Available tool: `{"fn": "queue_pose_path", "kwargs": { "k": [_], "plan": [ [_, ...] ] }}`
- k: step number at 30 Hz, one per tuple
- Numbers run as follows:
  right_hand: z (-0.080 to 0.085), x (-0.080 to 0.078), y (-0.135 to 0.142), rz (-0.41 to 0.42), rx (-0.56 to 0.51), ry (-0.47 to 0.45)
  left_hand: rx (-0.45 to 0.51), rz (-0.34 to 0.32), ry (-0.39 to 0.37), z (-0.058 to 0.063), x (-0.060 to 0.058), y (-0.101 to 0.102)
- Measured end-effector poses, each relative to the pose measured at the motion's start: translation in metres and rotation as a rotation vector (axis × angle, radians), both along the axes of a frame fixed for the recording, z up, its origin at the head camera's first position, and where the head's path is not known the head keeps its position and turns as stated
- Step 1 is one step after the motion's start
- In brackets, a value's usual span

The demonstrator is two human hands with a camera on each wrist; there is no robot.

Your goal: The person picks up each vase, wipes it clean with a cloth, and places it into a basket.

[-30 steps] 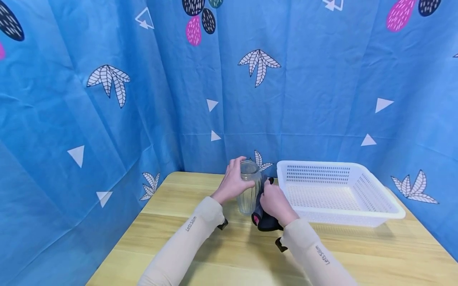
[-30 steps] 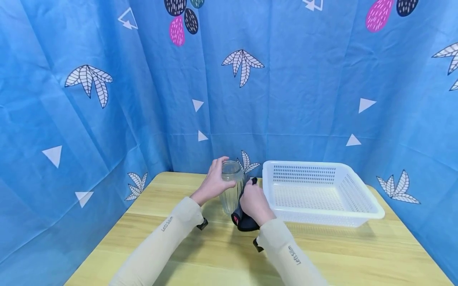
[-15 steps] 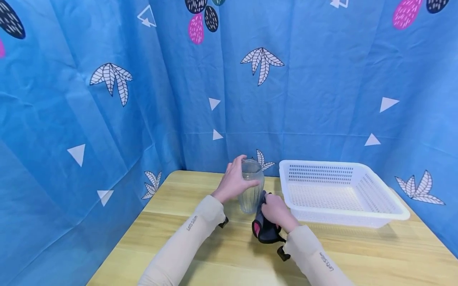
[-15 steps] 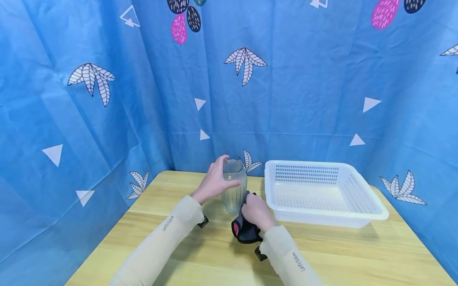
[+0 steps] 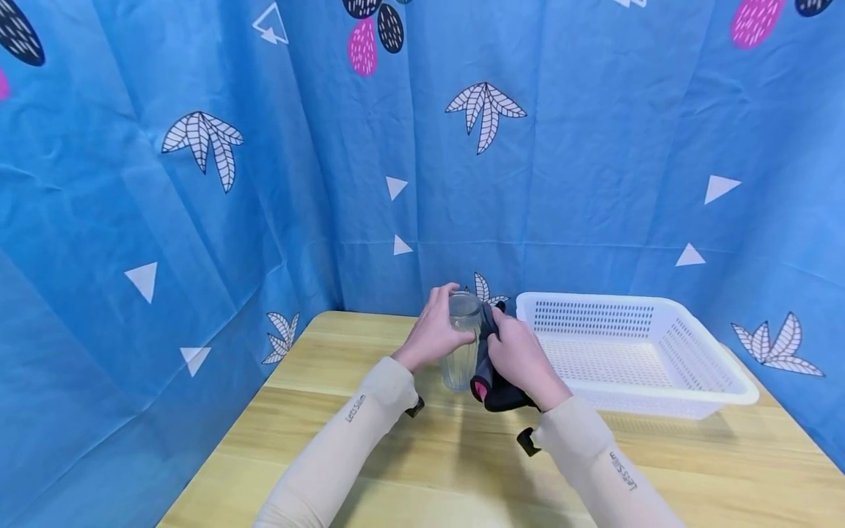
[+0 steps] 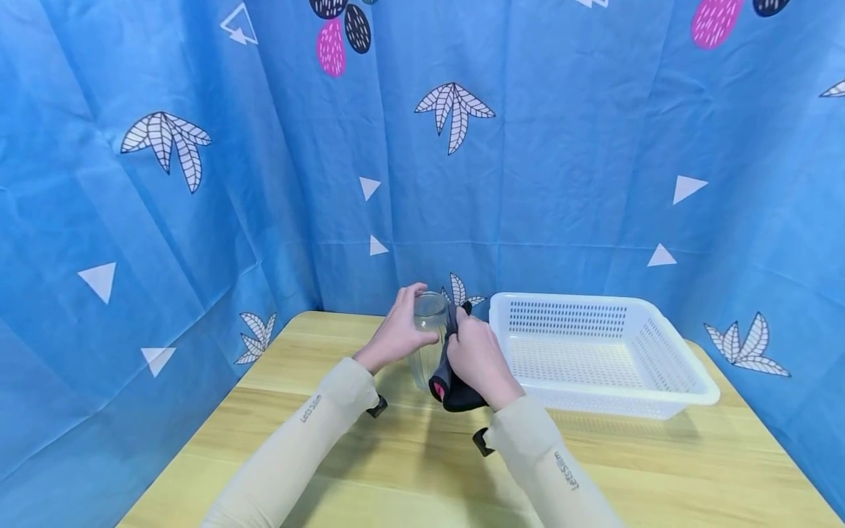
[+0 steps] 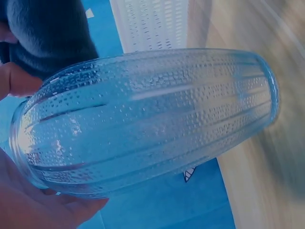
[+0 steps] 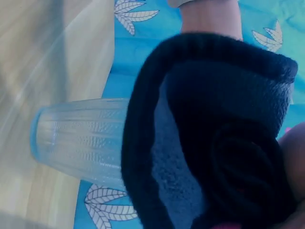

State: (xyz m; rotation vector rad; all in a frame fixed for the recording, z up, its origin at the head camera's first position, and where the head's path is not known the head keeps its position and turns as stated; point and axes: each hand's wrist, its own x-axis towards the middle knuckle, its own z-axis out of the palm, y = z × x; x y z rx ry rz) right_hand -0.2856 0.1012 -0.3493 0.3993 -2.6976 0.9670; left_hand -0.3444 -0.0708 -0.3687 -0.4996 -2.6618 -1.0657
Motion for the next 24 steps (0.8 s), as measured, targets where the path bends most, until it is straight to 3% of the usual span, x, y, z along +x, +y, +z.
{"fn": "queue_pose_path", "kwargs": {
  "k": [5,11,18,21,24],
  "plan": [
    [-0.012,-0.009,-0.003,-0.028,0.016,0.007,0.013,-0.005,-0.003,0.001,-0.001,0.0],
    [-0.046,-0.015,-0.01,-0.041,0.102,-0.16,0.008,0.003,-0.009,0.001,0.001,0.0],
    [-0.083,-0.018,-0.012,0.005,0.15,-0.284,0.005,0.024,0.022,-0.004,0.002,0.0],
    [-0.088,-0.017,-0.01,0.017,0.136,-0.317,0.024,0.029,0.021,-0.005,0.003,0.002],
    [-0.081,-0.015,-0.009,0.014,0.11,-0.299,0.042,0.033,0.023,-0.005,0.004,0.002]
  ]
}}
